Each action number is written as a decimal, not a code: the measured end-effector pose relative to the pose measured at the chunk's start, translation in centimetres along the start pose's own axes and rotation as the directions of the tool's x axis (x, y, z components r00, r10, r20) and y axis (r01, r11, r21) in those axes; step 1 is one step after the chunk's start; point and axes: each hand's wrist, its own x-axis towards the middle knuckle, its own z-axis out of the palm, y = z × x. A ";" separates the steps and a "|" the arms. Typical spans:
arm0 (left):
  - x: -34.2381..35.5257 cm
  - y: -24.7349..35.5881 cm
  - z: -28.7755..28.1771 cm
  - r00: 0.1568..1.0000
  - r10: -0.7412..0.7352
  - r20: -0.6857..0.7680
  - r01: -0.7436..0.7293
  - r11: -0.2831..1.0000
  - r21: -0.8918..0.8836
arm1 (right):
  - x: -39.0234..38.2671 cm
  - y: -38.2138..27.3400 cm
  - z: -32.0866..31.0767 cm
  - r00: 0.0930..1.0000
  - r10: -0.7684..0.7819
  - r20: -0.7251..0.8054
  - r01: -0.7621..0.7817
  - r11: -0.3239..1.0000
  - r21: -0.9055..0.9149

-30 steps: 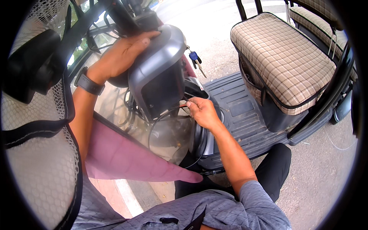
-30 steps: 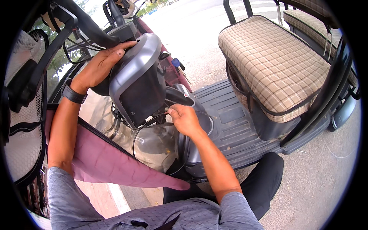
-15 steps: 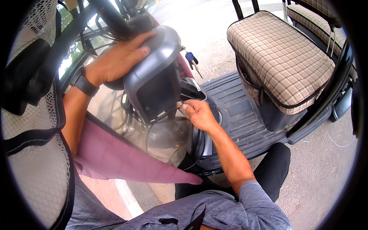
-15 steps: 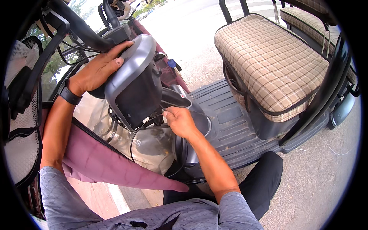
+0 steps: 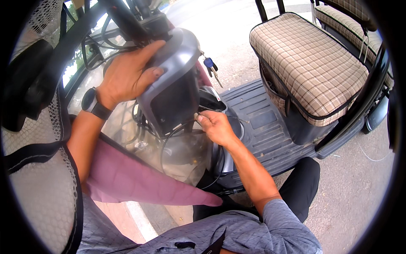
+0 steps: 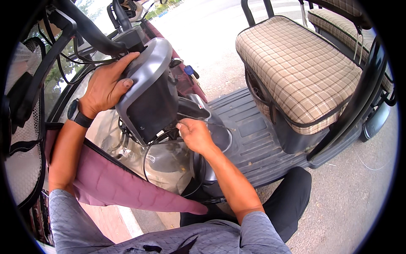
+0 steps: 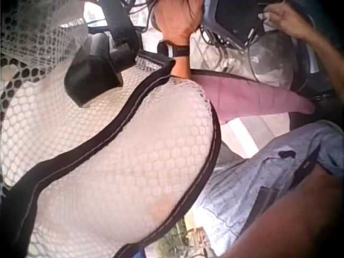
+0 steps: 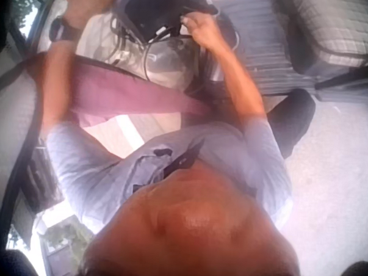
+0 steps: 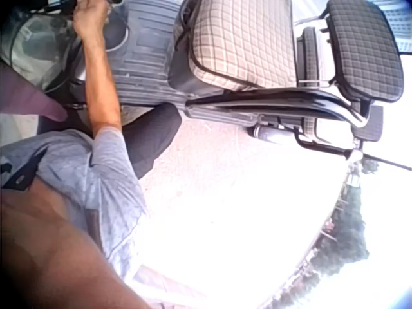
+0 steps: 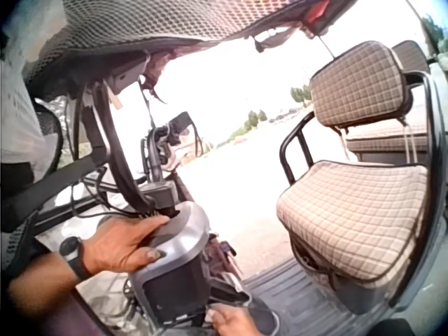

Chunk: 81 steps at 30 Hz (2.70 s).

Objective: The person is working on the front console of a three-wheeled electric vehicle, manipulating wires and components near the handlebars. They remove a small bag from the front basket, adjust the console cover, and handle a long cable, appearing to perform maintenance or repair on the vehicle's electrical system.

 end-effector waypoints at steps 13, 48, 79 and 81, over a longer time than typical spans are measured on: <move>-0.2 -0.4 0.7 0.982 -0.069 -0.176 0.057 0.996 -0.072 | 0.9 1.0 0.2 0.992 -0.129 -0.015 0.129 0.992 -0.008; -1.5 -3.6 0.2 0.975 -0.185 -0.124 0.170 0.978 -0.119 | 0.8 0.8 0.3 0.995 0.031 0.097 -0.042 0.993 0.108; 0.9 0.9 -5.3 0.966 -0.022 0.258 -0.012 0.992 0.129 | 1.0 1.6 0.6 0.999 -0.046 0.026 0.047 0.999 -0.015; 1.6 0.7 -5.5 0.959 -0.025 0.282 0.007 0.998 0.064 | 0.9 1.6 0.6 0.999 -0.047 0.025 0.047 0.999 -0.021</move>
